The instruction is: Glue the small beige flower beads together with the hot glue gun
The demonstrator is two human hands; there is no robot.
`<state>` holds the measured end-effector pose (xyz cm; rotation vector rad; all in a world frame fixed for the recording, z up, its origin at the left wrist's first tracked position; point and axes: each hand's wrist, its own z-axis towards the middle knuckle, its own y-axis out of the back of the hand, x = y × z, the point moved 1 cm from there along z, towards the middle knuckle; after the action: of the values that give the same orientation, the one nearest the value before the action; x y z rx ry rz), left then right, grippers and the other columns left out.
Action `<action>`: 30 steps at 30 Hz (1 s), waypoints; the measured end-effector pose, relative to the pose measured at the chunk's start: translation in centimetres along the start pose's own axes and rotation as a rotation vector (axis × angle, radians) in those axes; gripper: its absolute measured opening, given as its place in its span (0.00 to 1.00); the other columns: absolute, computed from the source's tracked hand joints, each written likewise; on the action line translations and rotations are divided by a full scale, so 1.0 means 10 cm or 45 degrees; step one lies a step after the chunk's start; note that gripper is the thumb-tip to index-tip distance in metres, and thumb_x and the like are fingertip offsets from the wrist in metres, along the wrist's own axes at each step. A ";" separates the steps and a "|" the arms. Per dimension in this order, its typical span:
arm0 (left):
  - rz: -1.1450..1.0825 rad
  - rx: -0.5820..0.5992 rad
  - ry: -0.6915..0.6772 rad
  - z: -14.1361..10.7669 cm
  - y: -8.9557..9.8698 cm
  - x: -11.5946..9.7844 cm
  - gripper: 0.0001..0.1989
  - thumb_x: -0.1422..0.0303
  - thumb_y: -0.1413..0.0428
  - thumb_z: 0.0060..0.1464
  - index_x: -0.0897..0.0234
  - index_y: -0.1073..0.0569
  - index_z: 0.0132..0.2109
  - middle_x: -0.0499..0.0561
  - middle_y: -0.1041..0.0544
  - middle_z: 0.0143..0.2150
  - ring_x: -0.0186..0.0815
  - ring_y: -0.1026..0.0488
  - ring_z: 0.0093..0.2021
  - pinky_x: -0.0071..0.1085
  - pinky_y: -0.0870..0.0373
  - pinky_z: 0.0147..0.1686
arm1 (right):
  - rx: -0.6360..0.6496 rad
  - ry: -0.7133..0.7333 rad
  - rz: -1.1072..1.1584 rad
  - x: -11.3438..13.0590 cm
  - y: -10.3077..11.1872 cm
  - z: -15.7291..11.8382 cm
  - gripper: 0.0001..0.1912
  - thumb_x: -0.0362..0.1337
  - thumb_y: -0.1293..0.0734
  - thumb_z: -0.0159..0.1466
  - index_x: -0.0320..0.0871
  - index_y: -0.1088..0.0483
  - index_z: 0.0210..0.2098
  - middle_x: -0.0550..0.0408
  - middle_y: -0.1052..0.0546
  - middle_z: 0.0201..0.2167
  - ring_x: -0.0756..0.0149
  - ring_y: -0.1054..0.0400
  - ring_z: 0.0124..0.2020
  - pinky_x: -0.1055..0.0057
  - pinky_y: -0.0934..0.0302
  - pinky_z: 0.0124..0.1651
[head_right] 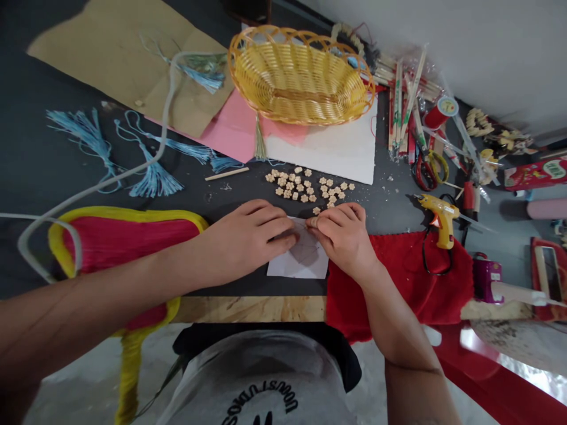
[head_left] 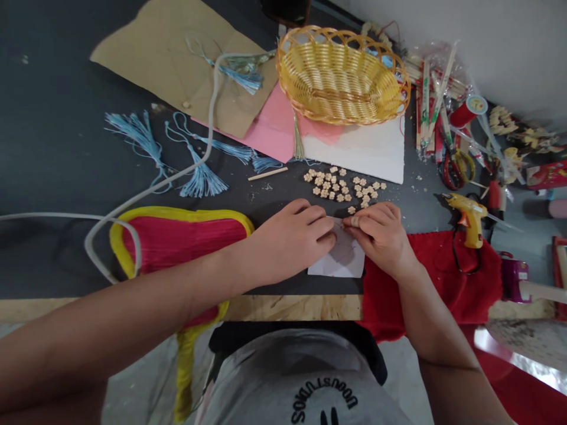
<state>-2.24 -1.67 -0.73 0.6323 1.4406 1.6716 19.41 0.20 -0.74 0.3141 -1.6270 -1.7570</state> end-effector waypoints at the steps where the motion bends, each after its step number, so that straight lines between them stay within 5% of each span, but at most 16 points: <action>1: 0.003 0.002 -0.003 0.00 0.00 0.00 0.09 0.72 0.48 0.61 0.63 0.24 0.45 0.55 0.23 0.44 0.42 0.30 0.46 0.41 0.36 0.46 | -0.002 -0.002 -0.002 0.00 0.00 0.00 0.08 0.37 0.36 0.68 0.47 0.25 0.35 0.56 0.22 0.34 0.64 0.32 0.38 0.62 0.46 0.48; 30: 0.011 0.005 -0.048 0.07 0.00 0.04 0.10 0.73 0.50 0.62 0.65 0.24 0.45 0.53 0.23 0.41 0.41 0.29 0.43 0.42 0.32 0.45 | -0.037 0.025 0.021 -0.03 -0.04 -0.01 0.09 0.37 0.37 0.69 0.46 0.25 0.34 0.57 0.22 0.33 0.66 0.33 0.38 0.63 0.49 0.48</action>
<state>-1.90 -0.94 -0.62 0.6694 1.4168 1.6552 19.56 0.27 -1.20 0.3027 -1.5846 -1.7578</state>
